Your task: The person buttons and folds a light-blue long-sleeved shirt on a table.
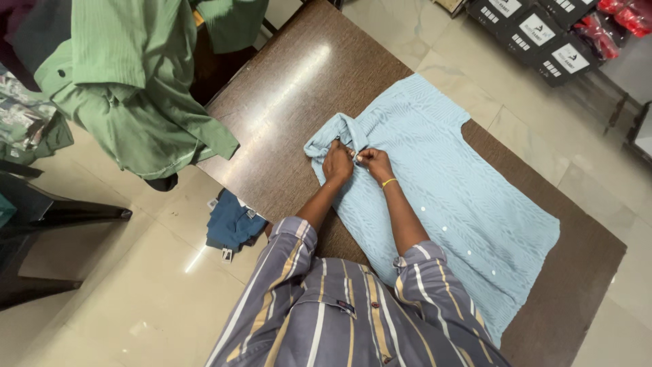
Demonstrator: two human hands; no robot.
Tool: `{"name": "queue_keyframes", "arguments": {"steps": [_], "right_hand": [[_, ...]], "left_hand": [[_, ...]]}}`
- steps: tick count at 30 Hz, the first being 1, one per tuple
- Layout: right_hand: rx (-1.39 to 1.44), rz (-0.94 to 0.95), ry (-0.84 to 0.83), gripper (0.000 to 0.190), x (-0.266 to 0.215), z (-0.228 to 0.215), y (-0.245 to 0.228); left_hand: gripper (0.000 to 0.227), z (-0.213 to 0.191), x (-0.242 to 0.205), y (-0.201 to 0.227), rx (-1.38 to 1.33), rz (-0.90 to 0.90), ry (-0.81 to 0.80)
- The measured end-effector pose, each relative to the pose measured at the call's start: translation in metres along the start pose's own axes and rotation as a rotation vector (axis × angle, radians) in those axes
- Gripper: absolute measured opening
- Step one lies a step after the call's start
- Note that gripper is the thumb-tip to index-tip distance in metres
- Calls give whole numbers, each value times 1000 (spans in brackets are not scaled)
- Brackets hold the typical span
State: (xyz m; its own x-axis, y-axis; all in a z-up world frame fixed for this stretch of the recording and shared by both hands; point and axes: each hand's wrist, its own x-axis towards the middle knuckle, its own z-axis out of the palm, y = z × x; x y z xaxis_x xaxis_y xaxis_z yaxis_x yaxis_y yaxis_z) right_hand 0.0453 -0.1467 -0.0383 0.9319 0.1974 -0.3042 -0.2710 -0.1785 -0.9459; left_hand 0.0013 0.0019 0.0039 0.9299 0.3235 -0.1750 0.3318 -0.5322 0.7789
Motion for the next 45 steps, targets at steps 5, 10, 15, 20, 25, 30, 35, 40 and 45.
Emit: {"name": "queue_keyframes", "arguments": {"steps": [5, 10, 15, 20, 25, 30, 35, 40, 45], "right_hand": [[-126, -21, -53, 8, -5, -1, -9], [-135, -95, 5, 10, -14, 9, -15], [-260, -83, 51, 11, -17, 8, -13], [-153, -177, -6, 17, -16, 6, -9], [-216, -137, -19, 19, -11, 7, -18], [-335, 49, -34, 32, -3, 11, -23], [-375, 130, 20, 31, -11, 11, -21], [-780, 91, 163, 30, -23, 9, -21], [-499, -57, 78, 26, -33, 9, -16]], "left_hand": [[19, 8, 4, -4, -64, -90, -28], [27, 18, 4, -5, -25, -10, 5], [38, 22, 0, -9, -118, 25, 49], [30, 40, 11, -15, -54, 31, 71], [40, 36, 25, -23, -174, -102, -46], [12, 34, 25, -38, -151, 182, -12], [10, 22, 5, -54, -81, 503, 46], [27, 9, 4, -57, -92, 729, 0], [22, 18, 16, -45, -39, 541, -43]]}}
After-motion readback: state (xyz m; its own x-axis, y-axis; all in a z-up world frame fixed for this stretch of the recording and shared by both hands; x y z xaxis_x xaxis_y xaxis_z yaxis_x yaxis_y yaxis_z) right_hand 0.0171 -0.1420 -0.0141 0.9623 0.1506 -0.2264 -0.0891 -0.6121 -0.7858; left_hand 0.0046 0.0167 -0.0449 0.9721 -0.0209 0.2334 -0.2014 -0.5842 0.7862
